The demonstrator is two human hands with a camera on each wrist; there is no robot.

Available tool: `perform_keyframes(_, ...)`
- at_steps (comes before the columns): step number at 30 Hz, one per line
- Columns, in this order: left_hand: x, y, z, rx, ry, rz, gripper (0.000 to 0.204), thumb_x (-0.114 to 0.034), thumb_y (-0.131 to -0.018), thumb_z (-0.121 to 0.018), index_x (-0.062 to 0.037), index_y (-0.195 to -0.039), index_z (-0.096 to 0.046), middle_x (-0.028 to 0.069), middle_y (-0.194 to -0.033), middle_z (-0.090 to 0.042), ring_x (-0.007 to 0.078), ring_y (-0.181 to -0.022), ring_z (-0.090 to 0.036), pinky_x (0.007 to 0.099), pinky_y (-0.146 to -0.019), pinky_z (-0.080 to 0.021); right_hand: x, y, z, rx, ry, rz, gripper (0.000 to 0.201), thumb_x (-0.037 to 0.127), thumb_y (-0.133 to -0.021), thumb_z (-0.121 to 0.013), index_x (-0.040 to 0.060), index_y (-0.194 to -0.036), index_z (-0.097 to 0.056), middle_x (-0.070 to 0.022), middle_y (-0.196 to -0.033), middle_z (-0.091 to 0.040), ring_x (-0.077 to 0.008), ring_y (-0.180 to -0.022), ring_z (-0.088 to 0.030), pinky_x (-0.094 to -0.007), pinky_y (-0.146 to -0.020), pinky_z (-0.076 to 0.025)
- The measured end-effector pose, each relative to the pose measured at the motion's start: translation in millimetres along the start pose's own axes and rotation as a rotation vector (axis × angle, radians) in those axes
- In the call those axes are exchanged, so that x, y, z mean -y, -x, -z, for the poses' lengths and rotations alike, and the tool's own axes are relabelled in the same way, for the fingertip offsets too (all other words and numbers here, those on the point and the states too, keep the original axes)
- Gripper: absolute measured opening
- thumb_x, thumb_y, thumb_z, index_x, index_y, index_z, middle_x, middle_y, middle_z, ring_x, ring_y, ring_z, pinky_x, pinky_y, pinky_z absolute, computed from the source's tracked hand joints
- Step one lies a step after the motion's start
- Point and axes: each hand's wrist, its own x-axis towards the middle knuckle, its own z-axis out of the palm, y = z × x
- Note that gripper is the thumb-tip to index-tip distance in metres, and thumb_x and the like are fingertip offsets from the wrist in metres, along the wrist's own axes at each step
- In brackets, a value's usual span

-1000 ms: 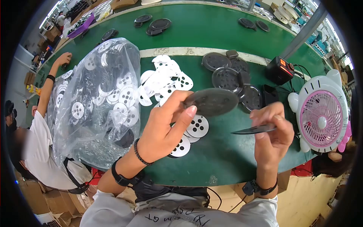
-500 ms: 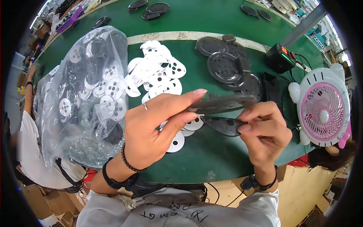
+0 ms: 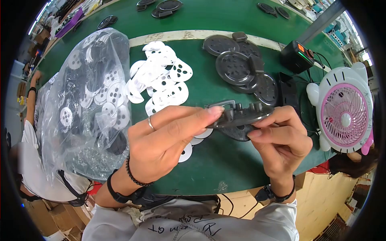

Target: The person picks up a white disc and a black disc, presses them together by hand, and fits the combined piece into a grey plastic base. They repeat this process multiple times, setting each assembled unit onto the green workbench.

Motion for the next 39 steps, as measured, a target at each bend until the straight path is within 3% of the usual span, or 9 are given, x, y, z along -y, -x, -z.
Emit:
perform_keyframes(12,-1.9,-0.7,0.1,-0.007,0.005,-0.021,0.032,0.012,-0.084,-0.07,0.0013,-0.114,-0.073,0.0182,-0.097,-0.075,0.0206,-0.076,-0.073,0.0269,-0.064,-0.057,0.0,0.7,-1.8,-0.031,-0.002,0.007,0.022,-0.01,-0.071,-0.082,0.0027,-0.088,-0.077,-0.0122,-0.095,-0.068,-0.0175,-0.074,-0.069,-0.0264,-0.063,-0.054)
perform_keyframes(18,-2.5,2.7,-4.1,-0.024,-0.019,-0.033,0.033,0.006,-0.077,-0.081,0.0042,-0.109,-0.072,0.0182,-0.094,-0.075,0.0207,-0.076,-0.072,0.0289,-0.066,-0.057,-0.9,3.0,-5.8,-0.031,-0.002,-0.006,0.026,-0.012,-0.072,-0.081,0.0024,-0.093,-0.077,-0.0129,-0.096,-0.068,-0.0173,-0.074,-0.069,-0.0251,-0.062,-0.054)
perform_keyframes(20,1.2,8.2,-7.3,-0.083,-0.001,0.03,0.032,0.005,-0.076,-0.083,0.0059,-0.105,-0.071,0.0173,-0.089,-0.074,0.0194,-0.075,-0.071,0.0293,-0.067,-0.056,0.7,1.8,-9.5,-0.056,0.052,-0.032,0.028,-0.012,-0.073,-0.08,0.0028,-0.097,-0.077,-0.0132,-0.097,-0.068,-0.0177,-0.075,-0.069,-0.0252,-0.062,-0.054)
perform_keyframes(24,-4.6,8.8,-9.0,-0.035,0.081,0.167,0.028,0.008,-0.078,-0.08,0.0064,-0.104,-0.069,0.0158,-0.087,-0.073,0.0167,-0.076,-0.069,0.0282,-0.068,-0.056,-0.9,2.3,-9.6,-0.119,0.066,-0.03,0.03,-0.012,-0.075,-0.079,0.0014,-0.101,-0.077,-0.0133,-0.098,-0.069,-0.0173,-0.077,-0.069,-0.0257,-0.061,-0.055)
perform_keyframes(26,-4.5,10.1,-12.7,-0.07,0.236,0.266,0.027,0.009,-0.08,-0.078,0.0068,-0.105,-0.069,0.0142,-0.087,-0.072,0.015,-0.077,-0.068,0.0273,-0.069,-0.056,1.3,-1.7,4.3,0.082,0.421,0.08,0.034,-0.014,-0.075,-0.079,-0.0019,-0.107,-0.075,-0.0126,-0.099,-0.066,-0.0152,-0.078,-0.068,-0.0247,-0.062,-0.058)
perform_keyframes(27,-5.0,10.0,-13.1,-0.066,0.237,0.264,0.027,0.009,-0.08,-0.078,0.0068,-0.105,-0.069,0.0142,-0.087,-0.072,0.015,-0.077,-0.068,0.0273,-0.069,-0.056,1.2,-0.2,-0.7,0.08,0.423,0.078,0.034,-0.014,-0.075,-0.079,-0.0019,-0.107,-0.075,-0.0126,-0.099,-0.066,-0.0152,-0.078,-0.068,-0.0247,-0.062,-0.058)
perform_keyframes(29,-5.7,9.7,-13.7,-0.036,0.263,0.314,0.025,0.009,-0.082,-0.076,0.0069,-0.105,-0.068,0.0136,-0.091,-0.072,0.0139,-0.08,-0.068,0.0268,-0.072,-0.056,-0.1,3.5,-16.6,-0.247,0.017,-0.097,0.043,-0.016,-0.074,-0.079,-0.004,-0.115,-0.07,-0.011,-0.099,-0.06,-0.0128,-0.079,-0.066,-0.0226,-0.063,-0.06)
perform_keyframes(32,-4.2,9.9,-18.3,-0.098,0.297,0.33,0.019,0.003,-0.084,-0.077,0.0044,-0.102,-0.072,0.0125,-0.087,-0.074,0.0141,-0.076,-0.073,0.0244,-0.068,-0.058,-2.1,5.0,-15.1,-0.225,-0.026,-0.069,0.048,-0.017,-0.073,-0.079,-0.0042,-0.118,-0.067,-0.0094,-0.098,-0.055,-0.0118,-0.078,-0.066,-0.022,-0.065,-0.062)
perform_keyframes(39,-4.5,12.8,-23.3,-0.069,0.446,0.438,0.019,0.003,-0.087,-0.075,0.0056,-0.105,-0.071,0.0108,-0.09,-0.074,0.0117,-0.078,-0.071,0.0246,-0.07,-0.058,-5.4,6.4,-12.0,-0.21,0.055,-0.149,0.043,-0.009,-0.074,-0.083,-0.001,-0.113,-0.067,-0.0082,-0.096,-0.058,-0.013,-0.082,-0.065,-0.0234,-0.066,-0.059)
